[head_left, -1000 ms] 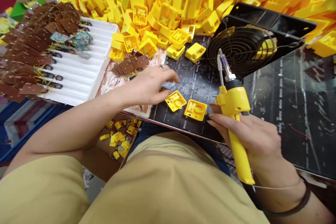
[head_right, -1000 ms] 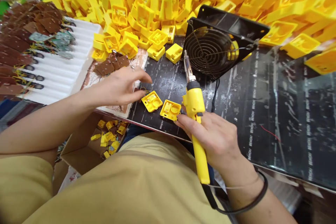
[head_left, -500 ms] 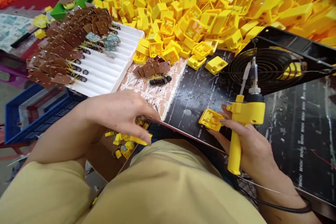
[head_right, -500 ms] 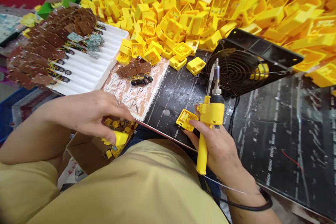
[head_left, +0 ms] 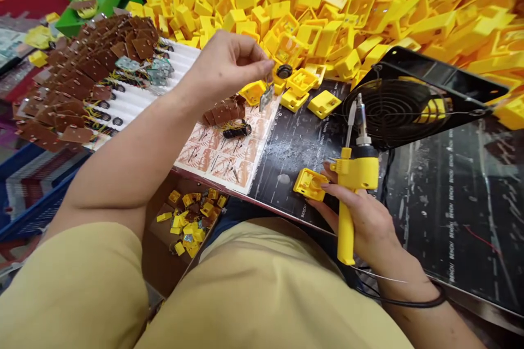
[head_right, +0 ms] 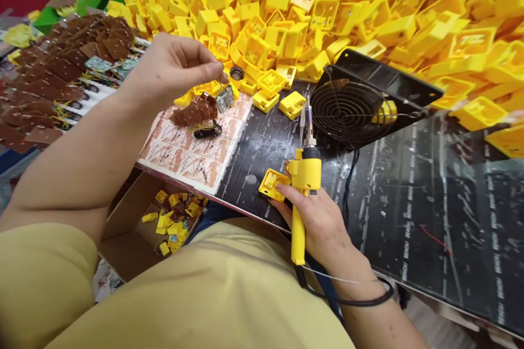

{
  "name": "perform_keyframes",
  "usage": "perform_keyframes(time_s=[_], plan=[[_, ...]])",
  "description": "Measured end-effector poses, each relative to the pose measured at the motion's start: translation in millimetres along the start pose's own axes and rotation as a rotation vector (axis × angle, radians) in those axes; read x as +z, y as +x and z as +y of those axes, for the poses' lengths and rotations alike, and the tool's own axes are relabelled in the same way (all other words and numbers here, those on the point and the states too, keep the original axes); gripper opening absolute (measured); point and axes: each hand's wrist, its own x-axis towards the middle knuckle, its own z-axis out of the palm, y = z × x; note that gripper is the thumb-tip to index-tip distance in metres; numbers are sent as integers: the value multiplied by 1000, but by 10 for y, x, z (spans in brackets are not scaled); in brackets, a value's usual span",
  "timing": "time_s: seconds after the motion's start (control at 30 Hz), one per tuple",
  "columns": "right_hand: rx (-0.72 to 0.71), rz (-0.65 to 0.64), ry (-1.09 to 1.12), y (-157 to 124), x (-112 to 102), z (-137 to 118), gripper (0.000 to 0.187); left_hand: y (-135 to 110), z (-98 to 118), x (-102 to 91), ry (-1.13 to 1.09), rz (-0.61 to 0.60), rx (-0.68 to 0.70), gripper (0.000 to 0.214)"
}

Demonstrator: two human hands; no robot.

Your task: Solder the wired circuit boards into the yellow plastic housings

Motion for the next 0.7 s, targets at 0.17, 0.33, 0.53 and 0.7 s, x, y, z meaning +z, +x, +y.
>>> perform_keyframes(time_s=[0.17, 0.33, 0.53, 0.7], plan=[[42, -21, 52, -48, -4, 49, 50, -202, 52, 331, -346, -201, -83, 12], [78, -56, 182, 68, -130, -55, 50, -533, -55, 726, -492, -510, -263, 23], [195, 33, 265, 290, -135, -264, 42, -712, 44, 814, -724, -618, -358, 40], [237, 131, 211, 382, -95, -335, 35, -817, 17, 799, -769, -629, -380, 34]])
